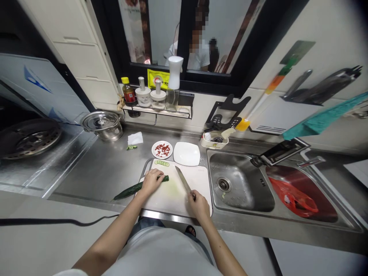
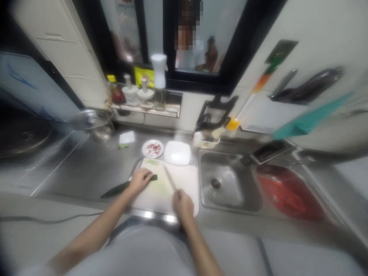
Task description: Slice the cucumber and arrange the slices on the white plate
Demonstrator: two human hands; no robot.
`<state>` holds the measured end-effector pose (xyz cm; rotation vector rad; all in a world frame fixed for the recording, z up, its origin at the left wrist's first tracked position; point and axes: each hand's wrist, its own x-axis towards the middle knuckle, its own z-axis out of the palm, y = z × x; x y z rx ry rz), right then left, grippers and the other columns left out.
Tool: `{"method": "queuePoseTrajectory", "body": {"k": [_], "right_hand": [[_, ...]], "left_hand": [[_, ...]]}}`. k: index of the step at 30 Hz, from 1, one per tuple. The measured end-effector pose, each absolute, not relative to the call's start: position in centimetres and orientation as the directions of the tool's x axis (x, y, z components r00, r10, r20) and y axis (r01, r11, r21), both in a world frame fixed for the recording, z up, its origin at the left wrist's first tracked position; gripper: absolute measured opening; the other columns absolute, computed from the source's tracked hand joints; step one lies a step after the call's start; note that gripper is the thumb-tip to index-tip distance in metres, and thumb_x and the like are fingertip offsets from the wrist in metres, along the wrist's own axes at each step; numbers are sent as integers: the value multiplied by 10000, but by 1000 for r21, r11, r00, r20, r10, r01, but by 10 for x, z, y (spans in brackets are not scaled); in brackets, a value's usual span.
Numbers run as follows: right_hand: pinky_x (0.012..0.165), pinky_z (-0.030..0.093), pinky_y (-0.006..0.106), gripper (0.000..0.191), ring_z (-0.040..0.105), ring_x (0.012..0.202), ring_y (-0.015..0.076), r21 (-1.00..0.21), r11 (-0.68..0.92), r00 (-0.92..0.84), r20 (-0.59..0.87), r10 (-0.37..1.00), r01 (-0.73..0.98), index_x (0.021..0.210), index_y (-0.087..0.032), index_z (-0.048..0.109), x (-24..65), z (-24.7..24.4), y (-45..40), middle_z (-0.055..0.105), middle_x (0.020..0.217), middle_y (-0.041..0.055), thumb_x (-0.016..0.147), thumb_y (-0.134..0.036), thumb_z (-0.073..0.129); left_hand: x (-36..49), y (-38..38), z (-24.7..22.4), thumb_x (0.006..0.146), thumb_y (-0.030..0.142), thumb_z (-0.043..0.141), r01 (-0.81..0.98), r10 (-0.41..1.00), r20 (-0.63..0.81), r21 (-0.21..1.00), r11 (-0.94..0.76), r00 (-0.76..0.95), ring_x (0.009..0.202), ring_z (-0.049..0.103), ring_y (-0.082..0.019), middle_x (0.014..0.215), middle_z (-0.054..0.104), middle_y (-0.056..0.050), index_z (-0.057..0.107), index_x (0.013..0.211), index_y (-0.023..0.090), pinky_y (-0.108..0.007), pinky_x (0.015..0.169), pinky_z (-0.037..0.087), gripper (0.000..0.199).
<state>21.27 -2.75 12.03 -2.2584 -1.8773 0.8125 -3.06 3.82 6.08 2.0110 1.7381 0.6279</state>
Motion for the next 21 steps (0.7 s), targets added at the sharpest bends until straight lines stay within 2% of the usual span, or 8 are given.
{"method": "queuePoseTrajectory", "body": {"k": [14, 21], "right_hand": [[592, 279, 220, 263, 589, 755, 135, -411, -116, -27, -325, 945, 904, 910, -228, 632, 186, 114, -33, 691, 838, 9, 941, -283, 377], [654, 317, 237, 309, 624, 840, 169, -375, -89, -41, -325, 945, 923, 1001, -193, 614, 171, 118, -27, 706, 920, 62, 971, -325, 336]], "left_hand": [[-25, 32, 62, 907, 363, 498, 801, 983, 102, 569, -186, 156, 963, 555, -187, 938, 659, -49, 691, 929, 227, -327, 879, 391, 237], [-26, 31, 60, 918, 375, 482, 800, 976, 114, 560, -217, 185, 957, 554, -188, 946, 656, -53, 699, 953, 230, -325, 875, 386, 264]]}}
